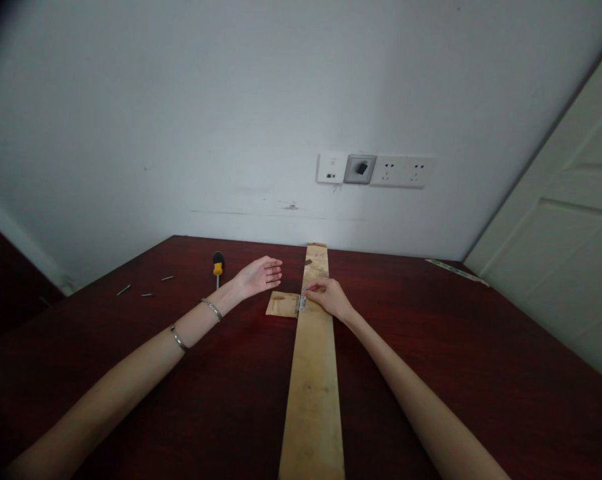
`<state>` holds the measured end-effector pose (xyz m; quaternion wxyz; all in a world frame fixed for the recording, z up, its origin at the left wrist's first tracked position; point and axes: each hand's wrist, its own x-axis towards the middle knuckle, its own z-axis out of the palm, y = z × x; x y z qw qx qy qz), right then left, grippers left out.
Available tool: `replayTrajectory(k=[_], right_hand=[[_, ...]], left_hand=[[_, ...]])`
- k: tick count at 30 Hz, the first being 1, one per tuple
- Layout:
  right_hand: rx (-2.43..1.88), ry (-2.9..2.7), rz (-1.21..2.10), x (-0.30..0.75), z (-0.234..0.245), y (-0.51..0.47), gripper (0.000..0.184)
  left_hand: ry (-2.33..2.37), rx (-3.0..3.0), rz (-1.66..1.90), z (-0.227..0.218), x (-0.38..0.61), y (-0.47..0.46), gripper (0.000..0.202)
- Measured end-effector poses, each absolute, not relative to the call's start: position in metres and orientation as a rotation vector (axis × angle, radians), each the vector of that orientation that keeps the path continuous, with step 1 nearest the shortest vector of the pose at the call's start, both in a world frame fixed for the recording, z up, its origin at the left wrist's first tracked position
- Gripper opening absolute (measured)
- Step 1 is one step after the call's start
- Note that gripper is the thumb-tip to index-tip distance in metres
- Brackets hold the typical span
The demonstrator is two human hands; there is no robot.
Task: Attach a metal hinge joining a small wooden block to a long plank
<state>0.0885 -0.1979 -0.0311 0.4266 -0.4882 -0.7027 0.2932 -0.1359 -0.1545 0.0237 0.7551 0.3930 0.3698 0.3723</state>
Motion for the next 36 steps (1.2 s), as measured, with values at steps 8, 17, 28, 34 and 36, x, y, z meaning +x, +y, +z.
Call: replayTrajectory(k=[8,17,28,34,36], right_hand=[[-1.210,-1.803,0.692,0.087,-0.032,-0.200,0.020],[-1.209,-1.866,0.681,0.086,-0.029,-0.202,0.017],[-1.215,-1.845,0.786,0.094,-0.029,-0.199,0.026],[-1.252,-1.618,0.961,0.099,-0.027,-0.197,0.027],[-1.270,-1.513,0.985,0.101,-0.028,-0.197,0.028]], left_hand=[[0.817,0.810,0.836,0.022,-0.136,-0.154,0.013],[0.806,0.806,0.833,0.020,-0.137,-0.152,0.013],[0.824,0.827,0.843,0.017,-0.138,-0.150,0.013],[0.828,0.842,0.857,0.018,-0.137,-0.151,0.013],[0.821,0.847,0.864,0.023,-0.137,-0.153,0.013]])
